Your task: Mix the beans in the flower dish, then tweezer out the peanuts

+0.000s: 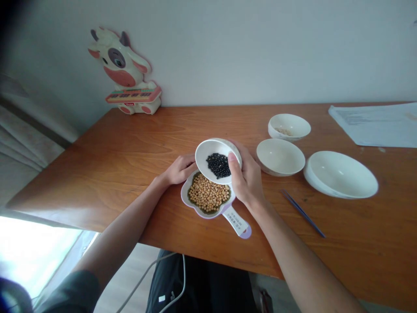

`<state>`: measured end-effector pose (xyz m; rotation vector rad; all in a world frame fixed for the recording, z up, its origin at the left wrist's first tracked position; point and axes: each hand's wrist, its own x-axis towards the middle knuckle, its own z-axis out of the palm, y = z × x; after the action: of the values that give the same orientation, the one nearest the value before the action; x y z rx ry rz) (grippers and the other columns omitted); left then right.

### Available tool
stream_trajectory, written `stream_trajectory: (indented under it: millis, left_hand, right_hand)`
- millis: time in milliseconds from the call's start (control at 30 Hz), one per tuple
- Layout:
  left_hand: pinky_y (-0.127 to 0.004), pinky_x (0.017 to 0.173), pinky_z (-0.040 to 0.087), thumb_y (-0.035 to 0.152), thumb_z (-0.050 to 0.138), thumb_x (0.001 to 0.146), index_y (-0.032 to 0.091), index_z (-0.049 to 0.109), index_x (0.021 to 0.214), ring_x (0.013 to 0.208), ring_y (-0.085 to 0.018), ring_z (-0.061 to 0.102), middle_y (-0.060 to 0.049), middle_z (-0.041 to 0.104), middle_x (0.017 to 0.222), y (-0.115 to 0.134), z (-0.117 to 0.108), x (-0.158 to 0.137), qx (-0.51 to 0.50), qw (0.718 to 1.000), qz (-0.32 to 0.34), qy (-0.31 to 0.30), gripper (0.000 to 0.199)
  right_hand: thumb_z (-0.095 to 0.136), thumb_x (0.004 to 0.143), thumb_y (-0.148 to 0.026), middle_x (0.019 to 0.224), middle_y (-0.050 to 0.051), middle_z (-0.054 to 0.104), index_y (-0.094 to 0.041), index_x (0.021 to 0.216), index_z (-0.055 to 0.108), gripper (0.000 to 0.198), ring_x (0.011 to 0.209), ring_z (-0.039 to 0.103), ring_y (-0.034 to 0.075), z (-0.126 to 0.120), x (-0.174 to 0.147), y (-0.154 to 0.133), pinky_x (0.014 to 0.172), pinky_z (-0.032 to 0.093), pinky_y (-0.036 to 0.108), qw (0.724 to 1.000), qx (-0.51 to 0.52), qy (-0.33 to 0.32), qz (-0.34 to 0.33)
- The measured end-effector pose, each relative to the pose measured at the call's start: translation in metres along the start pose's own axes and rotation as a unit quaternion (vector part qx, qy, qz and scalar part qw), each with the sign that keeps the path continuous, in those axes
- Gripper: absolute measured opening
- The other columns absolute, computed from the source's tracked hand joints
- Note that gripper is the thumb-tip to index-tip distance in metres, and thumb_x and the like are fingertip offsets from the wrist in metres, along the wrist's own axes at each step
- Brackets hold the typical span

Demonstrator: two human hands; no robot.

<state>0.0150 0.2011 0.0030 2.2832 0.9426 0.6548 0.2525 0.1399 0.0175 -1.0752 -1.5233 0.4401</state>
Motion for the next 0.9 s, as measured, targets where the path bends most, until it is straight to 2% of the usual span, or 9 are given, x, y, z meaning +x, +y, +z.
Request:
stream_trajectory:
  millis: [200, 367, 600, 900]
  left_hand:
    - [-0.031, 0.073, 0.052, 0.04, 0.042, 0.105, 0.018, 0.067, 0.084, 0.08, -0.02, 0.065, -0.008, 0.075, 0.09, 0.0004, 0.0001, -0.0005, 0.02, 1.0, 0.0, 0.007, 0.04]
    - [-0.029, 0.07, 0.049, 0.038, 0.041, 0.104, 0.018, 0.064, 0.081, 0.076, -0.018, 0.062, -0.007, 0.073, 0.086, -0.0003, 0.0002, -0.0005, 0.027, 1.0, 0.004, 0.006, 0.038]
    - [-0.032, 0.075, 0.05, 0.04, 0.041, 0.102, 0.018, 0.063, 0.084, 0.081, -0.021, 0.064, -0.009, 0.074, 0.092, -0.0053, 0.0003, -0.0002, 0.03, 0.999, 0.015, 0.001, 0.036]
    - [-0.035, 0.079, 0.053, 0.042, 0.043, 0.1, 0.018, 0.062, 0.082, 0.083, -0.023, 0.066, -0.011, 0.074, 0.093, -0.006, 0.0001, -0.0006, 0.017, 1.0, 0.017, 0.0, 0.036]
  right_hand:
    - [0.05, 0.106, -0.043, 0.133, 0.011, 0.074, -0.026, 0.139, 0.066, 0.041, 0.12, 0.07, 0.027, -0.0009, -0.0015, -0.002, 0.105, 0.056, 0.048, 0.999, -0.042, -0.006, -0.031]
    - [0.051, 0.105, -0.035, 0.134, 0.011, 0.073, -0.025, 0.142, 0.063, 0.041, 0.121, 0.07, 0.027, -0.0029, -0.0028, -0.0011, 0.105, 0.057, 0.046, 0.993, -0.076, -0.02, -0.082]
    - [0.049, 0.102, -0.024, 0.133, 0.01, 0.073, -0.027, 0.147, 0.058, 0.046, 0.118, 0.071, 0.027, -0.0041, -0.0039, -0.0013, 0.1, 0.06, 0.047, 0.984, -0.093, -0.036, -0.147]
    - [0.046, 0.1, -0.023, 0.13, 0.011, 0.074, -0.031, 0.152, 0.051, 0.053, 0.114, 0.072, 0.028, -0.0041, -0.0048, -0.0006, 0.094, 0.062, 0.048, 0.968, -0.119, -0.015, -0.221]
